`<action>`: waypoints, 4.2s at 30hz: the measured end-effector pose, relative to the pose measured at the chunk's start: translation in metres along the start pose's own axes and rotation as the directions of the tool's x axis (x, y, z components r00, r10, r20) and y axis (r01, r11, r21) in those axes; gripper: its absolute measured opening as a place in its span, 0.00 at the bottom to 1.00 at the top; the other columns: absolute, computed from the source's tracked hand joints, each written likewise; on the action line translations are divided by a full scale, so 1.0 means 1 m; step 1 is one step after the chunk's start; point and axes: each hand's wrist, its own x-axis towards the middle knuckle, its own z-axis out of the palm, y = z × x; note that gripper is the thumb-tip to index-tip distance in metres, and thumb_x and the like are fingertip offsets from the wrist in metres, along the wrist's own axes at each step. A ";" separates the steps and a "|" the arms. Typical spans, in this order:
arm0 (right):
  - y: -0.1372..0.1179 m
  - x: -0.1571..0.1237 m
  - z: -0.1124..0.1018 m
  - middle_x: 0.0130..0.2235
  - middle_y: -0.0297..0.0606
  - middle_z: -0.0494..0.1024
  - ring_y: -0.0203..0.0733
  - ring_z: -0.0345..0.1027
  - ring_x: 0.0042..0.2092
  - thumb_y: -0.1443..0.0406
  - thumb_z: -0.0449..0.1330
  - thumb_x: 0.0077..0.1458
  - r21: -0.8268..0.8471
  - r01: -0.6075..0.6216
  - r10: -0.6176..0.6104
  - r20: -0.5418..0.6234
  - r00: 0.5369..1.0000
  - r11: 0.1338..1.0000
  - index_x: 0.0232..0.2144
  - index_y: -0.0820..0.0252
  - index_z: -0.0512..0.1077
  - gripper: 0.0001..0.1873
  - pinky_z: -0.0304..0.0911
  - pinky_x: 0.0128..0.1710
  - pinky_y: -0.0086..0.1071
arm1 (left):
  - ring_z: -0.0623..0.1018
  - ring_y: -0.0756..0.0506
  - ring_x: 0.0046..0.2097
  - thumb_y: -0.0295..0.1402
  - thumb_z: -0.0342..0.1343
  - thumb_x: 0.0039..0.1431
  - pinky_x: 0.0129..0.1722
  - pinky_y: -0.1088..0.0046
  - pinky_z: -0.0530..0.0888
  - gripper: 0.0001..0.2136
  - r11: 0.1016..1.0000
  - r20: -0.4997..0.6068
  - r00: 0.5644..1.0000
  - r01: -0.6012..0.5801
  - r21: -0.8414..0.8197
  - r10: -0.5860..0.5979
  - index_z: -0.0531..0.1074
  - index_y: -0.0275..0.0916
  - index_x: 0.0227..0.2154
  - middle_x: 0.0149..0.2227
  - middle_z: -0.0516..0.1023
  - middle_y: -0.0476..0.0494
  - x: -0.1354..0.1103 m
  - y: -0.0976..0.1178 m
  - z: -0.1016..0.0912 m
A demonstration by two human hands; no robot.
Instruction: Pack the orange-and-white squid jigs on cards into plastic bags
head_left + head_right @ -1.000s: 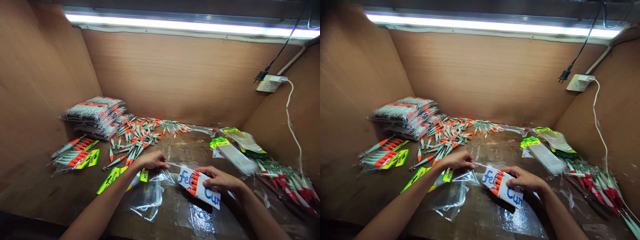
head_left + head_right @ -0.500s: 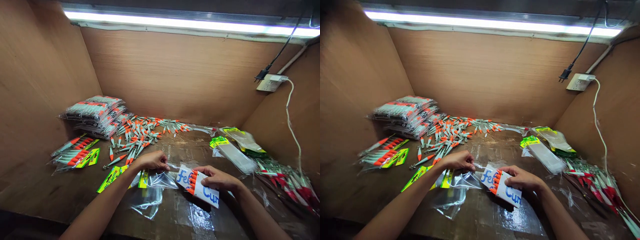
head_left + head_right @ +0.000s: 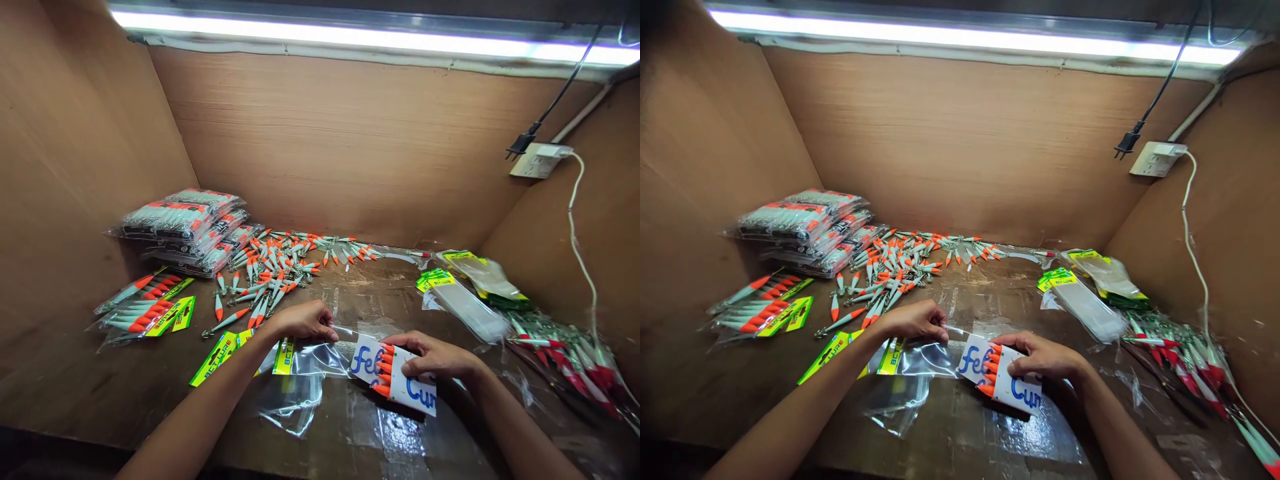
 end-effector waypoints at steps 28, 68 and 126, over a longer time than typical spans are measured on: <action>0.003 -0.001 0.019 0.67 0.42 0.42 0.50 0.40 0.68 0.39 0.65 0.45 -0.716 -0.186 -0.117 -0.351 0.929 0.673 0.72 0.56 0.43 0.62 0.43 0.72 0.43 | 0.73 0.36 0.54 0.44 0.54 0.64 0.51 0.63 0.69 0.25 0.775 -0.286 0.910 -0.059 0.629 0.301 0.61 0.46 0.61 0.55 0.71 0.38 -0.007 0.015 0.060; -0.001 0.011 0.042 0.69 0.35 0.33 0.44 0.39 0.70 0.56 0.56 0.59 -0.851 -0.100 -0.307 -0.292 0.906 0.516 0.71 0.46 0.40 0.44 0.45 0.72 0.40 | 0.73 0.49 0.31 0.40 0.51 0.62 0.30 0.76 0.68 0.14 0.966 -0.407 0.897 -0.235 -0.104 0.174 0.68 0.33 0.42 0.33 0.74 0.44 0.064 0.012 0.070; -0.105 0.037 0.068 0.65 0.38 0.50 0.43 0.51 0.67 0.54 0.63 0.56 -0.955 -0.039 -0.651 -0.230 0.723 0.295 0.60 0.51 0.67 0.30 0.57 0.67 0.38 | 0.65 0.30 0.61 0.48 0.69 0.43 0.64 0.43 0.49 0.40 0.760 -0.277 0.754 -0.416 0.499 0.595 0.63 0.43 0.59 0.59 0.67 0.36 0.005 0.034 0.037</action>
